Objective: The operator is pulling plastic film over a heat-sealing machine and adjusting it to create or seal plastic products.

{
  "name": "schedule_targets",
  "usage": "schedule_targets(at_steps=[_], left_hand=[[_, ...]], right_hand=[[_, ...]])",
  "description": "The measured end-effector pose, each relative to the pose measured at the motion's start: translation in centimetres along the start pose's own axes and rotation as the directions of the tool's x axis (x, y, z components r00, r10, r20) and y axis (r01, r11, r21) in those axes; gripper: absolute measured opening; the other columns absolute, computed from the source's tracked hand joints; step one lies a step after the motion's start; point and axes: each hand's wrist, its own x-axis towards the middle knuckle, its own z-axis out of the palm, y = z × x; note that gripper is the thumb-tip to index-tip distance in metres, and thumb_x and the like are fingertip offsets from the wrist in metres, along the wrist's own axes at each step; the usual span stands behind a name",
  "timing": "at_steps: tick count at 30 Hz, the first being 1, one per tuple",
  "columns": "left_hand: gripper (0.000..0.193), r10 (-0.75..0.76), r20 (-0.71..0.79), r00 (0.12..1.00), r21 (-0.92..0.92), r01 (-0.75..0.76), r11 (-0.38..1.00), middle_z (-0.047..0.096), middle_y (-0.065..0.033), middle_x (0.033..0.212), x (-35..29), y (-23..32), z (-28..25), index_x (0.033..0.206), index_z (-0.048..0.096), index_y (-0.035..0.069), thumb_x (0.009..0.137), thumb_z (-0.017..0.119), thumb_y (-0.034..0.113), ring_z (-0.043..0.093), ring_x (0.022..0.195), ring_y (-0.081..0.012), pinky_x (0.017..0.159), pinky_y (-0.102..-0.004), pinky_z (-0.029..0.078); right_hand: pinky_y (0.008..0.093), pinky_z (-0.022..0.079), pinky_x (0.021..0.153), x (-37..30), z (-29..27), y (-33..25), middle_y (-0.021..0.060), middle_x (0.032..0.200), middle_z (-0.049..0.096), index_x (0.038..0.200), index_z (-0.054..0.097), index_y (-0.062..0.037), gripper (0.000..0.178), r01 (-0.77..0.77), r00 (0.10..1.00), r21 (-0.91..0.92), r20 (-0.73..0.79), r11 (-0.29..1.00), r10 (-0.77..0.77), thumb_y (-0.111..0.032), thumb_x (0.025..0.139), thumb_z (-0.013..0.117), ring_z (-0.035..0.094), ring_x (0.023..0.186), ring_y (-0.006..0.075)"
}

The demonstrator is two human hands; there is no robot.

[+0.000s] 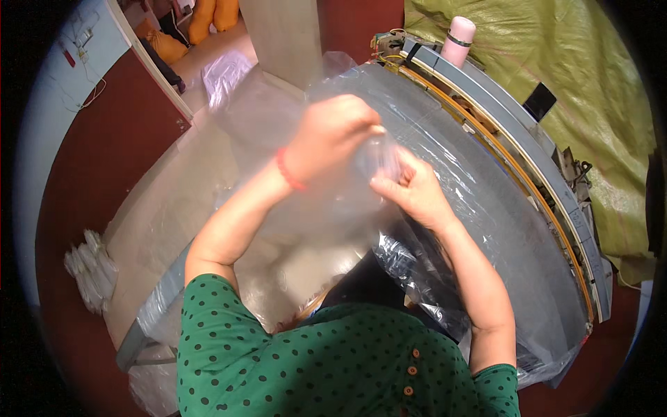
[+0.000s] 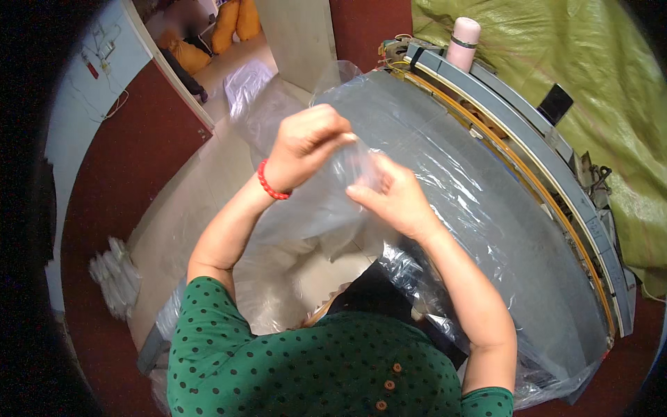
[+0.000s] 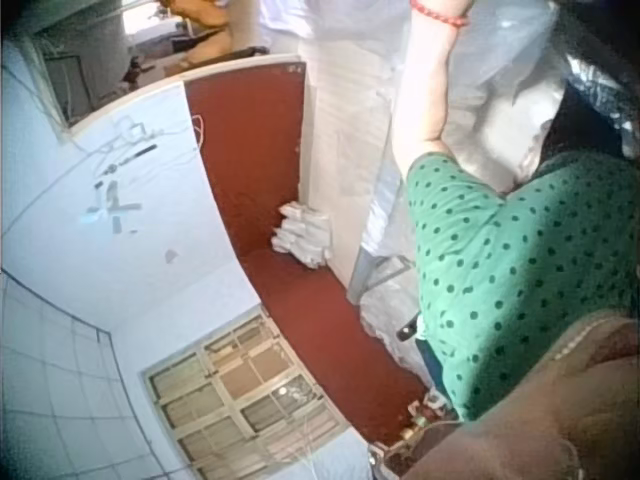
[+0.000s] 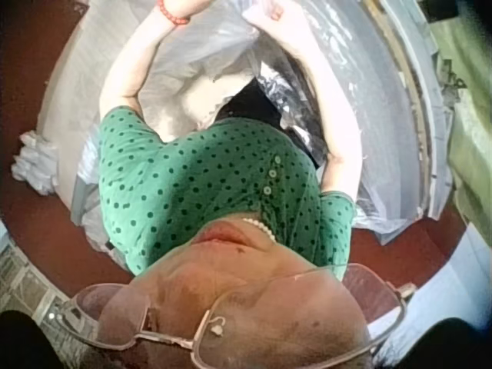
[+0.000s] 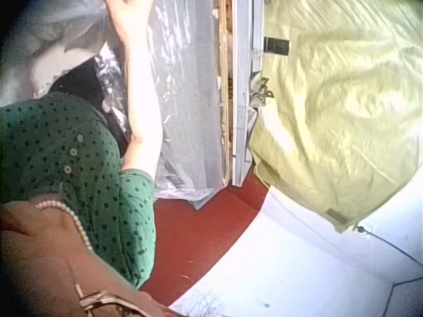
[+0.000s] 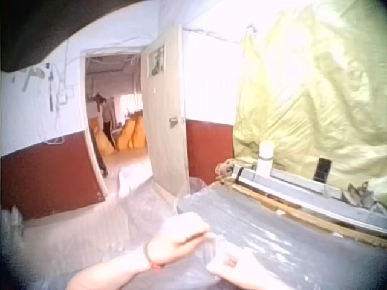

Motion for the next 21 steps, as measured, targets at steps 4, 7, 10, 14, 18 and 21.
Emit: schedule_targets(at_steps=[4, 7, 10, 14, 18, 21], left_hand=[[0.006, -0.442, -0.131, 0.887, -0.331, 0.381, 0.863, 0.048, 0.0046, 0.069, -0.9, -3.0, -1.6, 0.080, 0.053, 0.005, 0.085, 0.052, 0.009, 0.044, 0.061, -0.0033, 0.053, -0.0187, 0.038], [0.008, -0.583, -0.330, 0.742, -0.500, 0.387, 0.775, 0.043, 0.0084, 0.068, -1.5, -5.6, -4.7, 0.080, 0.053, 0.010, 0.086, 0.052, 0.014, 0.036, 0.058, 0.0008, 0.048, -0.0147, 0.030], [0.006, -0.526, -0.273, 0.806, -0.434, 0.385, 0.815, 0.046, 0.0077, 0.071, -0.5, -6.2, -5.9, 0.081, 0.053, 0.006, 0.085, 0.054, 0.011, 0.039, 0.061, -0.0004, 0.053, -0.0152, 0.032], [0.007, -0.418, 0.037, 0.908, -0.377, 0.400, 0.835, 0.046, 0.0058, 0.068, 1.8, -1.4, -3.6, 0.080, 0.052, 0.005, 0.085, 0.053, 0.009, 0.040, 0.057, -0.0011, 0.050, -0.0162, 0.033], [0.015, -0.134, 0.294, 0.946, -0.349, 0.237, 0.907, 0.053, -0.0039, 0.064, 3.6, 1.5, -1.8, 0.076, 0.052, 0.002, 0.079, 0.061, 0.013, 0.051, 0.055, -0.0110, 0.050, -0.0241, 0.040], [0.027, -0.035, 0.726, 0.687, -0.063, 0.117, 0.991, 0.054, -0.0109, 0.060, 3.1, -0.5, -4.2, 0.075, 0.054, 0.001, 0.071, 0.068, 0.023, 0.056, 0.055, -0.0218, 0.051, -0.0316, 0.042]], right_hand=[[0.0229, 0.042, 0.067, -3.1, -5.0, 0.0, -0.0008, 0.075, 0.057, 0.085, 0.061, -0.0011, 0.017, -0.119, 0.988, -0.331, 0.057, 0.936, 0.146, -0.014, 0.075, 0.066, 0.050, 0.073, 0.0058], [0.0244, 0.041, 0.061, -3.8, -9.4, -0.1, 0.0026, 0.066, 0.057, 0.080, 0.060, -0.0020, 0.017, -0.096, 0.995, -0.558, -0.042, 0.824, 0.088, -0.017, 0.075, 0.064, 0.049, 0.065, 0.0072], [0.0323, 0.046, 0.070, -3.5, -12.1, -2.5, 0.0109, 0.079, 0.061, 0.091, 0.061, -0.0042, 0.025, -0.346, 0.931, -0.866, -0.364, 0.360, 0.018, -0.023, 0.075, 0.062, 0.060, 0.079, 0.0219], [0.0322, 0.042, 0.083, -1.2, -8.5, -4.2, 0.0126, 0.107, 0.056, 0.112, 0.051, -0.0028, 0.048, 0.096, 0.841, -0.902, -0.153, 0.422, -0.519, -0.019, 0.070, 0.067, 0.054, 0.099, 0.0234], [0.0317, 0.045, 0.076, 0.5, -2.8, -5.3, 0.0100, 0.092, 0.060, 0.109, 0.053, -0.0020, 0.054, 0.270, 0.959, -0.584, 0.090, 0.766, -0.270, -0.022, 0.063, 0.073, 0.057, 0.087, 0.0217], [0.0332, 0.046, 0.065, -0.6, -3.9, -7.2, 0.0097, 0.071, 0.061, 0.094, 0.062, -0.0053, 0.035, 0.170, 0.932, -0.532, 0.360, 0.829, 0.040, -0.022, 0.064, 0.072, 0.060, 0.070, 0.0220]])
